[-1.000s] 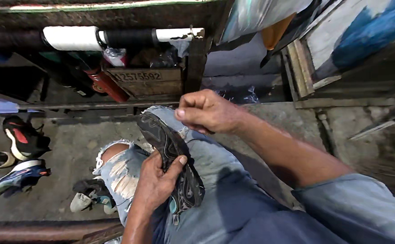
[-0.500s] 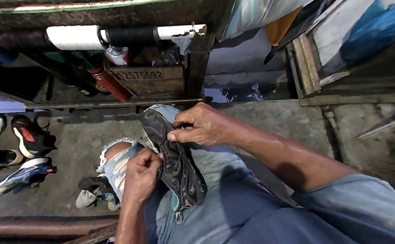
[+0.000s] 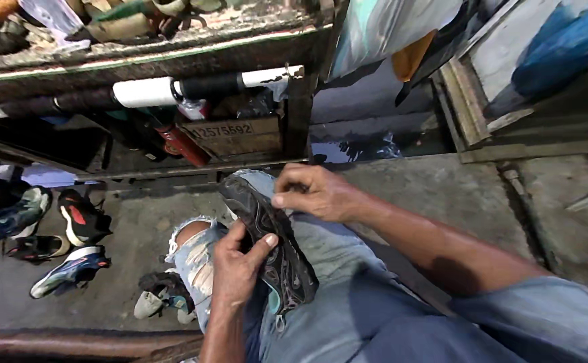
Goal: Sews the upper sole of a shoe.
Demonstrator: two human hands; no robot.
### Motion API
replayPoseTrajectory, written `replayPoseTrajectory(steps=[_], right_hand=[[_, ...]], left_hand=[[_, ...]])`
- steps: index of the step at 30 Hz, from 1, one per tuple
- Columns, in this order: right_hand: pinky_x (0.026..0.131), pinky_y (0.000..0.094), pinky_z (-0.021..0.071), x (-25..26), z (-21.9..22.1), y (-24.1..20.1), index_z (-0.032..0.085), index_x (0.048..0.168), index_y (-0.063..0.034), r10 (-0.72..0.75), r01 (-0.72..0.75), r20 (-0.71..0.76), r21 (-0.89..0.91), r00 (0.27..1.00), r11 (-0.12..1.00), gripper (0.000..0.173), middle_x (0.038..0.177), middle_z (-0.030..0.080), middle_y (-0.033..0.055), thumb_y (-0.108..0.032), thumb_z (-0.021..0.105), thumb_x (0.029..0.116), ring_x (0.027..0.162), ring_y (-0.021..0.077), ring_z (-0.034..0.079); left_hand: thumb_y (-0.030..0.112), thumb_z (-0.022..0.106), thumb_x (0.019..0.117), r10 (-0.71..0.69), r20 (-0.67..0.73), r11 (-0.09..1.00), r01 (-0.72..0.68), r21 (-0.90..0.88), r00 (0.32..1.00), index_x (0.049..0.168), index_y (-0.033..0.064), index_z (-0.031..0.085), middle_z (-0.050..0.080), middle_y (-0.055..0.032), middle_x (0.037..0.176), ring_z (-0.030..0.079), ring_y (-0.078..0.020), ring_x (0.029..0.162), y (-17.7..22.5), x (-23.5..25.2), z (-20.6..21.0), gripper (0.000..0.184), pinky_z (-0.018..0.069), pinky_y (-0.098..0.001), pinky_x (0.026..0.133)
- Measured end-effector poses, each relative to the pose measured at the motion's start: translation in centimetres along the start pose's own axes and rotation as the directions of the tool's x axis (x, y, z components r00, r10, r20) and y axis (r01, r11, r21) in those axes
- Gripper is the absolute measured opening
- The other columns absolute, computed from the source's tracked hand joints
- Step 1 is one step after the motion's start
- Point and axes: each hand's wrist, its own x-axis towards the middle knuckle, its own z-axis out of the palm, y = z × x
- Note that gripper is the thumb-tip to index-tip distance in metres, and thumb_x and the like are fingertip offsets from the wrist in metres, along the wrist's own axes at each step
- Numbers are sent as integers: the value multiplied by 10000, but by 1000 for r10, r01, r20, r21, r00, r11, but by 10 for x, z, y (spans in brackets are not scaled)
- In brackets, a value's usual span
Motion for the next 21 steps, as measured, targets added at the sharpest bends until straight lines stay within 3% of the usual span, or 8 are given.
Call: replayPoseTrajectory(steps=[3,5,7,8,10,11,15,21], right_hand=[[501,314,533,-26,-5,29,583,1114,-53,238,-199,-187,205,953,958,190,868,637,87,-178,641,982,579,157,589],[600,376,567,-49,4,51,549,1302,-96,359,-325,-208,178,910,929,348,975,660,115,-133,629,965,690,199,640],[792,354,567,-66,11,62,583,1375,-125,313,-311,-191,39,930,949,391,1230,595,83,-125,586,983,928,151,629],[825,333,564,-70,10,57,576,1422,-129,238,-251,-182,-50,954,967,418,1223,596,80,-138,571,1004,967,137,621],[763,297,564,-72,1,35,492,1526,-120,62,-86,-106,-245,992,966,500,1025,643,46,-175,560,1033,852,108,618],[724,278,560,-73,-4,21,479,1536,-121,-11,-5,-50,-315,999,949,508,972,652,21,-211,562,1043,796,85,610],[571,258,495,-69,-4,-11,663,1379,-154,-204,209,63,-479,977,853,367,883,632,17,-302,508,1080,669,83,582],[550,276,479,-61,3,-11,704,1329,-177,-212,241,117,-541,970,806,344,841,638,11,-255,503,1062,659,102,595]], left_hand=[[20,722,884,-9,-38,989,3,-150,999,1083,-50,716,734,-136,998,717,-178,877,-6,-4,3,212,622,-338,813],[4,707,894,-18,-28,981,13,-192,999,1061,-52,714,741,-124,943,720,-165,837,-5,-5,4,176,622,-327,789],[10,702,899,-14,-15,979,10,-204,1000,1058,-48,716,739,-116,940,717,-159,835,-6,-4,4,170,619,-325,788],[10,697,901,-12,-13,979,9,-206,1000,1065,-48,715,739,-115,946,715,-158,840,-6,-4,4,174,618,-327,790],[5,690,899,-24,-13,978,21,-206,1000,1066,-46,712,739,-111,941,715,-150,836,-6,-5,5,176,617,-323,787],[0,684,900,-27,-12,979,24,-204,1000,1071,-47,711,740,-110,942,716,-147,840,-5,-5,6,179,617,-319,790],[-11,675,900,-27,-15,979,23,-201,1000,1089,-59,707,741,-124,963,718,-157,866,-3,-4,8,198,613,-323,816],[-7,676,905,-22,-16,980,19,-196,1000,1075,-60,704,736,-127,946,717,-166,848,-4,-5,7,180,614,-333,803]])
